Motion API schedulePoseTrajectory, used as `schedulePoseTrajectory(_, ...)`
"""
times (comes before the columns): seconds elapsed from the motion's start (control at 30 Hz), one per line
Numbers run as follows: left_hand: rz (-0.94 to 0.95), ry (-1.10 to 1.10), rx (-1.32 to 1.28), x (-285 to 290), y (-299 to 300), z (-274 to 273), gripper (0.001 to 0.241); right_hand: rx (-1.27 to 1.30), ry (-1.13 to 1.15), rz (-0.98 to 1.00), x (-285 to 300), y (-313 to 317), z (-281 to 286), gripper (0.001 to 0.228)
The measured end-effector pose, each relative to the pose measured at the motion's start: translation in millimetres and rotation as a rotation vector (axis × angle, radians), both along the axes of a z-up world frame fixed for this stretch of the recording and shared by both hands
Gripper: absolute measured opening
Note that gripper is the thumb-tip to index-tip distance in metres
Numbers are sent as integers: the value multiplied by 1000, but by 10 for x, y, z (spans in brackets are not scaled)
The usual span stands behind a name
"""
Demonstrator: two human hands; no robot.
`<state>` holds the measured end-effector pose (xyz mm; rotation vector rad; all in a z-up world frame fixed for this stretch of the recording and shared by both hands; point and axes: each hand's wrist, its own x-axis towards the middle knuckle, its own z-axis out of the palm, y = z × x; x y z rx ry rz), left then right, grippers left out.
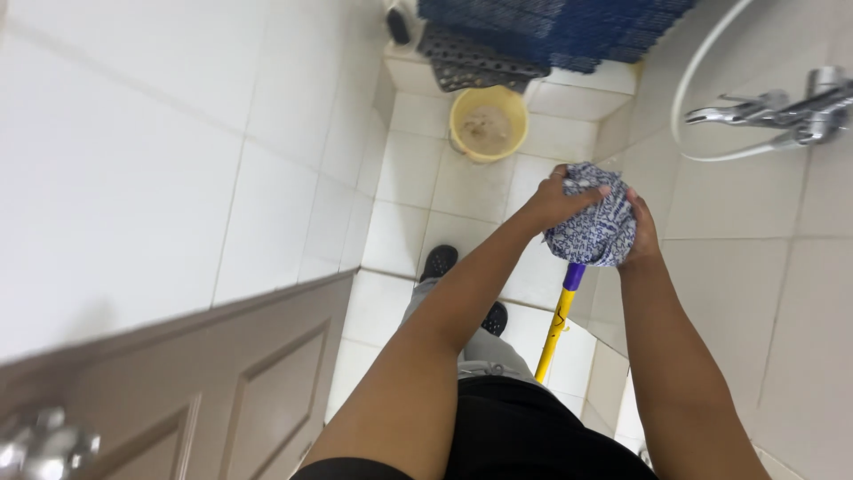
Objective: The recorder rinses a mop in the bathroom sink and then mops the tiled floor of the bathroom.
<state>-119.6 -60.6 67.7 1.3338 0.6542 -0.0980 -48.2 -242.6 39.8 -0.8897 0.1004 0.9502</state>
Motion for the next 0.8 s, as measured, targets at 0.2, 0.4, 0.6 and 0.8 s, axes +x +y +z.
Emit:
schedulePoseTrajectory(0.2, -249, 179, 440, -605, 217, -4, 117, -112, 51, 17, -568, 85, -142, 51)
schedulePoseTrajectory(0.4, -76, -36, 159, -1244, 441, -596, 128, -174, 92, 10, -925, 566, -25, 53)
schedulePoseTrajectory(0.6, 72, 59, 20, -1934, 935, -733, 135, -101, 51, 77, -1395, 948, 0, 55)
schedulePoseTrajectory(0.8, 123, 31, 9, -2292, 1386, -522, 131, -76, 18, 137, -1706, 1306, 141, 57)
